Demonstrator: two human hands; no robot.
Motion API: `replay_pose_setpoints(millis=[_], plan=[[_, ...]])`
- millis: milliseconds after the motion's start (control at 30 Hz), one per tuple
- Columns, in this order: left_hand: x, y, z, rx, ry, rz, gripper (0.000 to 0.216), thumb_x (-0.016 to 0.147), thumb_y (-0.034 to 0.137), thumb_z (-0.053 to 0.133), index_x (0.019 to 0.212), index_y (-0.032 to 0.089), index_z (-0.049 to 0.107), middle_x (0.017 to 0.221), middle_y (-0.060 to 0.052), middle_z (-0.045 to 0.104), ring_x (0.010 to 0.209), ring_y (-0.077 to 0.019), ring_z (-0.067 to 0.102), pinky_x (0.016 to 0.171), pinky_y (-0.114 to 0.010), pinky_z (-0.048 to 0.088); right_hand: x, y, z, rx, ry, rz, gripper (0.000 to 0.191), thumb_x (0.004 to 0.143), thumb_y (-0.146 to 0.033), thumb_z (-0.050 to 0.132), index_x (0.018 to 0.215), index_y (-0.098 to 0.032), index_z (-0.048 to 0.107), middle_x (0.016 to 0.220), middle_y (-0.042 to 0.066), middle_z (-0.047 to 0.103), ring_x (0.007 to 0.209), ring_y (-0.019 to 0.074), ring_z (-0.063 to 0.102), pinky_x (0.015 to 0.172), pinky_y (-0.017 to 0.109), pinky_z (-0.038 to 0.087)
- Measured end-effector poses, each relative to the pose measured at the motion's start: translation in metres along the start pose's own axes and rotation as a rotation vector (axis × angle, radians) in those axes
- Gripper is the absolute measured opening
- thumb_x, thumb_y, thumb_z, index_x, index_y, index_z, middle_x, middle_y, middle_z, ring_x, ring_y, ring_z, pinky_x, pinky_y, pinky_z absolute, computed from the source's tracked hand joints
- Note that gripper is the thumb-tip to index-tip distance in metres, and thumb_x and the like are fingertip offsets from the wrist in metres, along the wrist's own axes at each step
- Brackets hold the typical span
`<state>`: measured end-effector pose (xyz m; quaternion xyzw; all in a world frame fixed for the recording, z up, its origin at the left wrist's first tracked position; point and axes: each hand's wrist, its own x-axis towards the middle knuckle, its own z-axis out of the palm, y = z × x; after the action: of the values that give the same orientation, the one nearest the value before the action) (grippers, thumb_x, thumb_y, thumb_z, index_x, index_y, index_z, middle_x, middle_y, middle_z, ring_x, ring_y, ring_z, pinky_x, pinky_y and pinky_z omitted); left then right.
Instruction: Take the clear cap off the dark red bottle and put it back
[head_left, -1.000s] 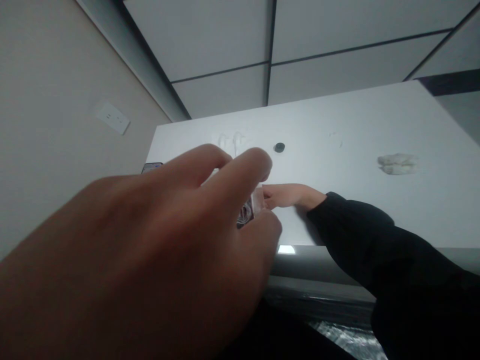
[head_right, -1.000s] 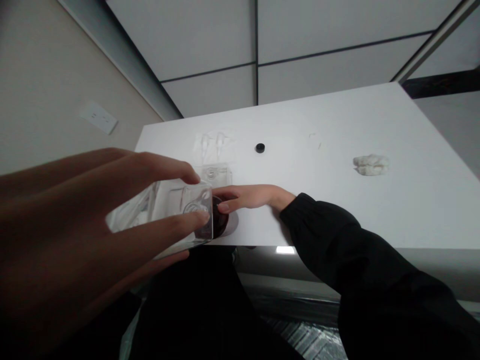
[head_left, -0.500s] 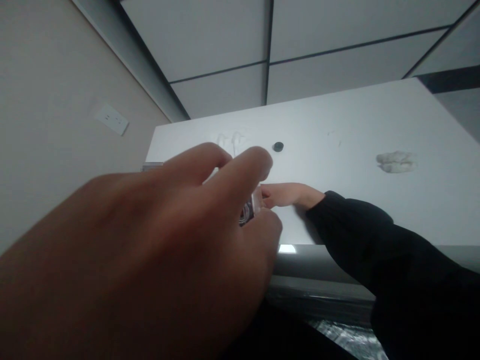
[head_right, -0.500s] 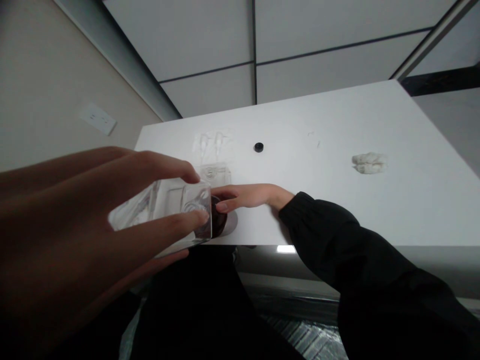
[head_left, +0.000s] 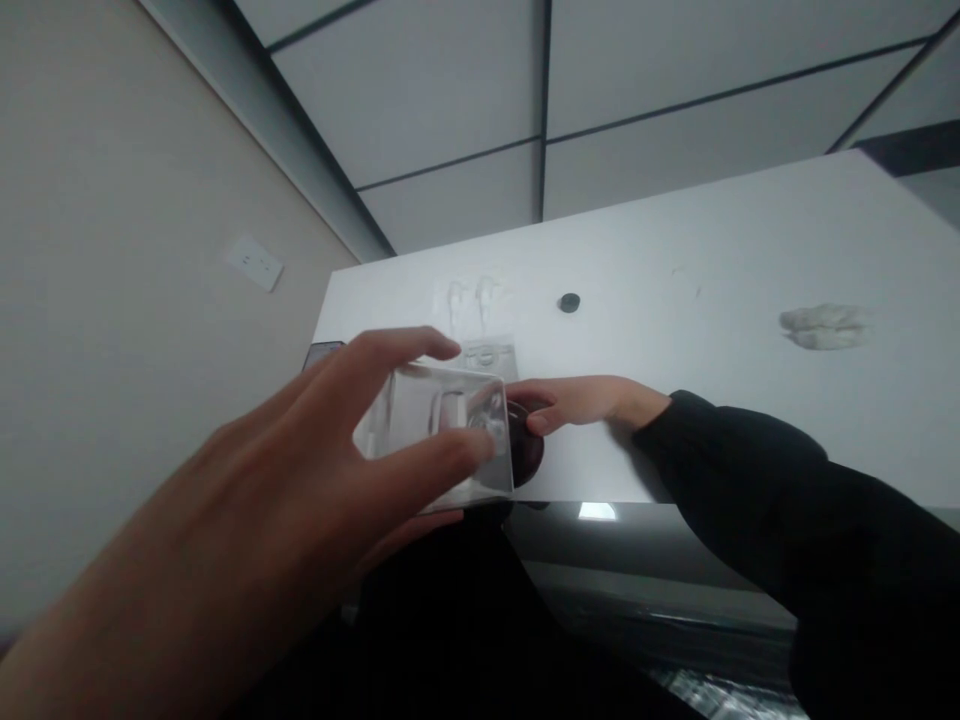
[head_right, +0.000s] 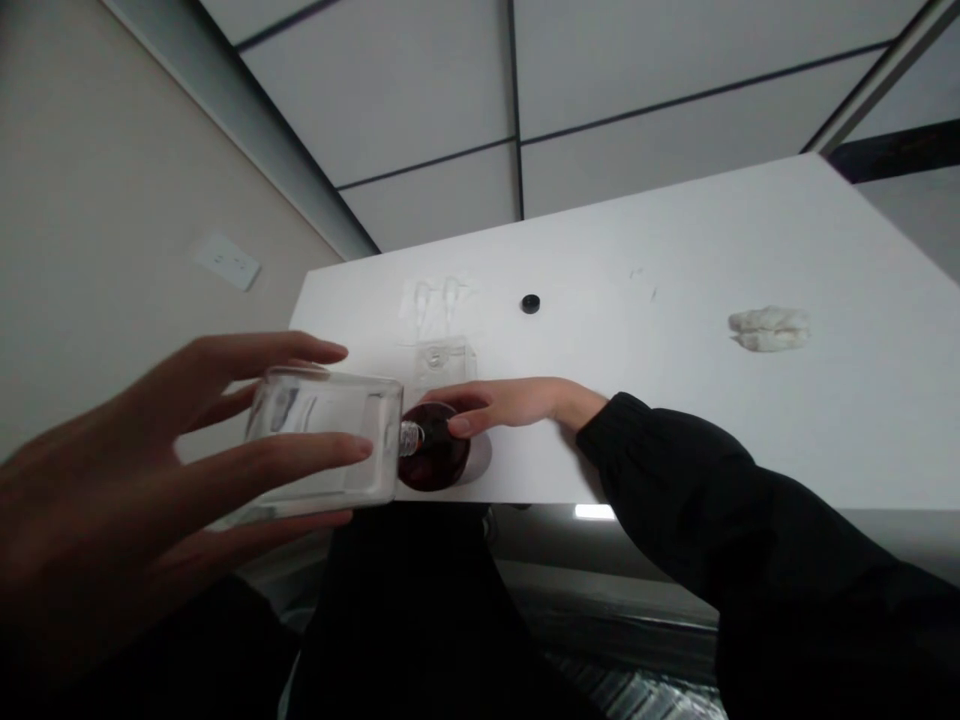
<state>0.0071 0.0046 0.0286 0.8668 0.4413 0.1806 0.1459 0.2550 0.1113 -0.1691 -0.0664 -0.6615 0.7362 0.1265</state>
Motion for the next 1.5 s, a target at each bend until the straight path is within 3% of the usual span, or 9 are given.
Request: replay_pose_setpoints(millis=[100,267,433,667,867,1067,1267,1400,1500], plan=[[-0.002,-0.006,0.005,0.236,-0.149,0.124,0.032,0.105,0.049,0.060,0.135,0.047,0.070,0.154,0.003,0.061,0.125,-0.0324,0.071,0.096,-0.047,0.068,0.001,0.001,0.000,0.009,-0.016,-0.011,0.092,0.087,-0.081,0.069,0.152,-0.017,0.056,0.161,0.017,0.056,0.148,0.0306,0.053,0.127,0.048,0.036],[-0.004,-0.022,0.012,0.161,-0.080,0.130,0.040,0.100,0.046,0.070,0.139,0.046,0.067,0.144,-0.003,0.067,0.123,-0.0324,0.072,0.100,-0.047,0.066,0.002,0.003,0.001,0.053,-0.006,-0.001,0.093,0.084,-0.082,0.072,0.148,-0.016,0.057,0.155,0.017,0.060,0.144,0.0314,0.056,0.125,0.050,0.037],[-0.016,-0.055,0.024,-0.008,-0.028,0.044,0.080,0.087,0.041,0.086,0.159,0.044,0.050,0.143,-0.008,0.062,0.128,-0.0327,0.067,0.106,-0.046,0.064,0.001,0.002,0.001,0.062,0.003,0.001,0.087,0.083,-0.081,0.073,0.143,-0.020,0.061,0.150,0.016,0.063,0.139,0.0315,0.059,0.121,0.050,0.041],[-0.025,-0.133,0.084,-0.569,0.119,-0.120,0.072,0.079,0.048,0.092,0.140,0.036,0.056,0.137,-0.009,0.061,0.135,-0.0348,0.062,0.115,-0.056,0.055,0.002,0.002,0.001,0.062,-0.028,-0.041,0.086,0.086,-0.079,0.072,0.142,-0.014,0.059,0.142,0.018,0.065,0.131,0.0291,0.061,0.117,0.048,0.044],[-0.021,-0.171,0.130,-0.662,0.108,-0.328,0.078,0.077,0.054,0.091,0.140,0.031,0.051,0.148,-0.012,0.058,0.145,-0.0357,0.055,0.127,-0.054,0.043,0.000,0.000,0.001,0.086,-0.054,-0.045,0.082,0.089,-0.074,0.072,0.142,-0.013,0.058,0.139,0.018,0.064,0.128,0.0280,0.062,0.115,0.048,0.044],[-0.023,-0.176,0.134,-0.608,-0.030,-0.323,0.074,0.090,0.046,0.081,0.153,0.032,0.045,0.164,-0.012,0.049,0.157,-0.0343,0.044,0.134,-0.056,0.033,-0.003,0.002,0.000,0.128,-0.066,-0.036,0.082,0.088,-0.071,0.075,0.143,-0.012,0.058,0.140,0.018,0.063,0.128,0.0280,0.061,0.114,0.046,0.045],[-0.020,-0.161,0.114,-0.234,0.088,-0.216,0.107,0.089,0.059,0.081,0.171,0.034,0.018,0.182,-0.014,0.020,0.169,-0.0368,0.017,0.138,-0.062,0.017,-0.002,0.005,-0.001,0.165,-0.082,-0.055,0.080,0.089,-0.069,0.076,0.142,-0.012,0.059,0.139,0.017,0.064,0.126,0.0274,0.062,0.113,0.047,0.046],[0.016,-0.122,0.101,0.039,-0.042,0.006,0.107,0.088,0.055,0.084,0.170,0.031,0.021,0.178,-0.018,0.029,0.167,-0.0355,0.026,0.136,-0.060,0.024,-0.004,0.006,-0.004,0.196,-0.146,-0.045,0.081,0.087,-0.068,0.078,0.143,-0.012,0.060,0.139,0.017,0.065,0.126,0.0266,0.063,0.111,0.044,0.047],[0.052,-0.097,0.105,0.177,-0.199,0.022,0.104,0.081,0.052,0.091,0.163,0.020,0.036,0.168,-0.022,0.048,0.158,-0.0382,0.044,0.132,-0.062,0.031,-0.007,0.005,-0.007,0.212,-0.197,-0.013,0.084,0.085,-0.070,0.079,0.142,-0.012,0.061,0.140,0.018,0.065,0.126,0.0279,0.064,0.110,0.044,0.049]])
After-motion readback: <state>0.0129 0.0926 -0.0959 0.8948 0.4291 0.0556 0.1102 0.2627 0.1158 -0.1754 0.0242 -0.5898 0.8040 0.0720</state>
